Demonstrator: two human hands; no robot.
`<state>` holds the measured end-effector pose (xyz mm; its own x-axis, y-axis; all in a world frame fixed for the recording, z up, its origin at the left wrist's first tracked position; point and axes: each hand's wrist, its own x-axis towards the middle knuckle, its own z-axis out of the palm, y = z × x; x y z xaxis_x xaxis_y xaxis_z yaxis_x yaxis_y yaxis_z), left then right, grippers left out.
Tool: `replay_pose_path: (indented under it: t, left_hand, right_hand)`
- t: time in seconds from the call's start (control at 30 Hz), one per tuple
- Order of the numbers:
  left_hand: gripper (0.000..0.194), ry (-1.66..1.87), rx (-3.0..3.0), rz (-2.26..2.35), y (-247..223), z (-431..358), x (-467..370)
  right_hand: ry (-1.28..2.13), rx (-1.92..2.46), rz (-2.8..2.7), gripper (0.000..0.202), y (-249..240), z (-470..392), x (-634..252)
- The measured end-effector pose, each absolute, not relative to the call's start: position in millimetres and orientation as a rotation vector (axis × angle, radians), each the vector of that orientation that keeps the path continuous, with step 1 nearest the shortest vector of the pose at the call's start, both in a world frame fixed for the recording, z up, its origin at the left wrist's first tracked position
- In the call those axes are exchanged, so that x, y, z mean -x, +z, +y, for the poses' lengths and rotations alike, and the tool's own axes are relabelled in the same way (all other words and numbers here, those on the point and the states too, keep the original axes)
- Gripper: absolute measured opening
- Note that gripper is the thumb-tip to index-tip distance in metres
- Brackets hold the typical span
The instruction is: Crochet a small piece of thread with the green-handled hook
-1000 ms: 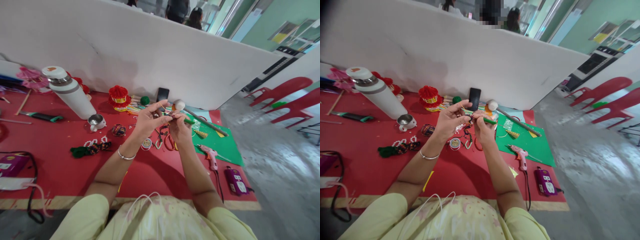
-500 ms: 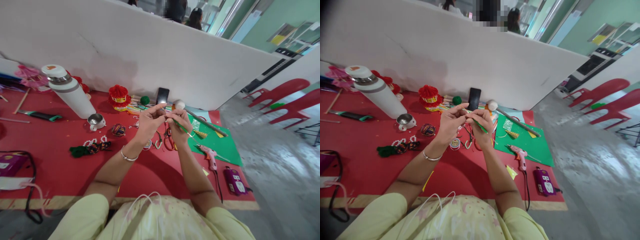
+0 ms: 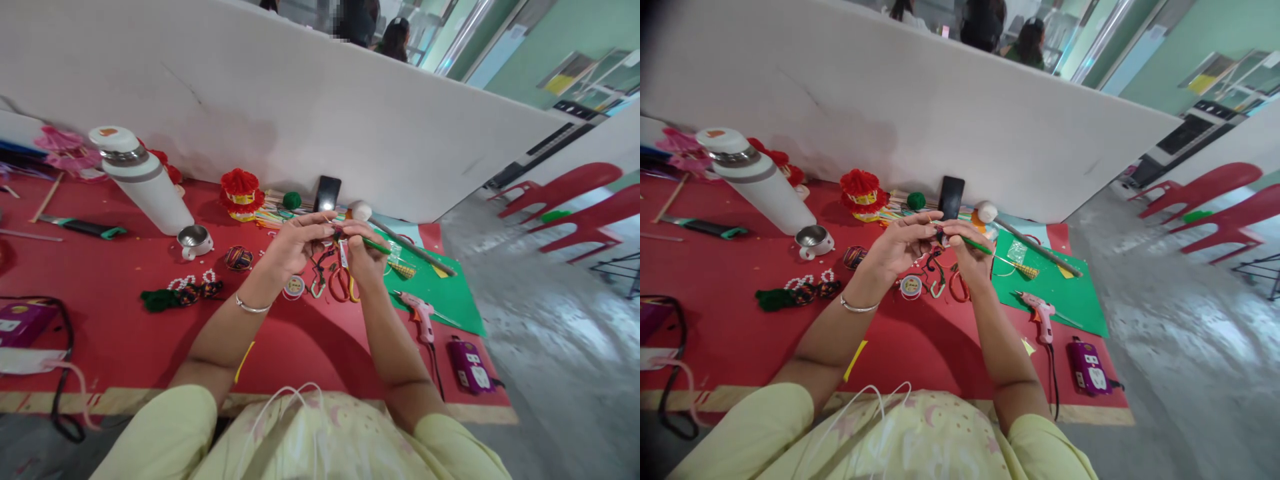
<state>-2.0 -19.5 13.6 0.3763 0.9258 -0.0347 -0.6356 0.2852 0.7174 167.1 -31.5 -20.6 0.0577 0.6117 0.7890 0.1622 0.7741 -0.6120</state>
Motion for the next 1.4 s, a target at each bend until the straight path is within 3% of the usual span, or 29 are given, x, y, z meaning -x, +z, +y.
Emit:
replay_pose_path:
  t: [0.67,1.0,1.07,1.2,1.4]
  left_hand:
    - [0.035,1.038,-0.863,0.571,14,-18,12]
    - [0.034,1.009,-0.861,0.523,9,-18,7]
    - [0.034,1.115,-0.877,0.528,8,-21,0]
    - [0.039,1.374,-0.993,0.594,3,-25,-14]
    - [0.038,1.505,-0.925,0.635,5,-28,-18]
  right_hand:
    - [0.667,0.659,-1.76,0.013,11,-44,-207]
    - [1.076,0.634,-1.424,0.032,-6,-31,-193]
    - [0.942,0.64,-1.356,0.035,-13,-33,-181]
    - [0.474,0.733,-1.414,0.011,-20,-40,-161]
    - [0.054,0.758,-1.402,0.017,-25,-42,-141]
